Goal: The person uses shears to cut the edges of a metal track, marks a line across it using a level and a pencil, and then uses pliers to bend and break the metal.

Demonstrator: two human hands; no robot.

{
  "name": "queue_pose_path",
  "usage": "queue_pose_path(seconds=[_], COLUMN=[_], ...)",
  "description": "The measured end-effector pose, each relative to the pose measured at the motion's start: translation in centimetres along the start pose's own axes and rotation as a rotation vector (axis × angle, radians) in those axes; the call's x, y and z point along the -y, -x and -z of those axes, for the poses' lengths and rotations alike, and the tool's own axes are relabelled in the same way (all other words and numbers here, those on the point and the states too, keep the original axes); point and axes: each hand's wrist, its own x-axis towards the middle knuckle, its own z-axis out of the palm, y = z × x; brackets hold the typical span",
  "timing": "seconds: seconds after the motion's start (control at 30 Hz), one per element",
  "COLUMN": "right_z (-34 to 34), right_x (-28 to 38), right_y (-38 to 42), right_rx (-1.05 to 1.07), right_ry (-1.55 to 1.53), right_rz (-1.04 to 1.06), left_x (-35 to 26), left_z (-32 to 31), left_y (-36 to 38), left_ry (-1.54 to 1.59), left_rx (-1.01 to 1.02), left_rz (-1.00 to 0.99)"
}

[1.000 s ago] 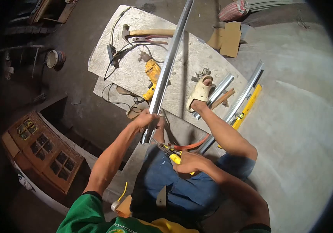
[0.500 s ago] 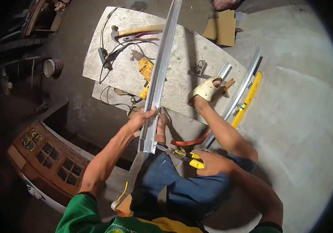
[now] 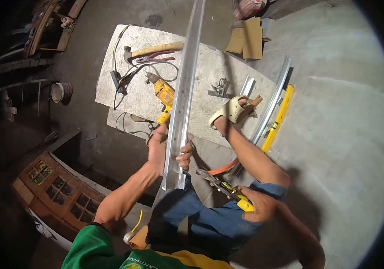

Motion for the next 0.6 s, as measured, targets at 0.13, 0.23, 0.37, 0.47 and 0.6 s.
queue_pose_path(seconds=[0.13,0.23,0.37,0.47,0.6], right_z=[-0.7,-0.2,-0.3,-0.7,-0.3], right_x=[0.2,0.8,0.3,1.1,1.8], right_y=[1.3,1.7,0.6,0.0,0.1], right_rx=[-0.115,0.026,0.15,0.121,0.104], right_ry=[0.139,0.229,0.05,-0.145,0.046], right_rz=[-0.013,-0.147,-0.085,-0.129,-0.1], left_x=[1.5,1.8,2.5,2.5,3.1], left_z=[0.6,-0.3,-0.6,-1.4,-0.9], left_y=[-0.6,-0.7,-1.3,-0.8,-1.5], left_ry=[0.072,-0.133,-0.298,-0.346,-0.431], left_rx=[-0.004,-0.05,-0.116,-0.207,-0.263], left_rz=[-0.003,-0.054,-0.068,-0.107,-0.148])
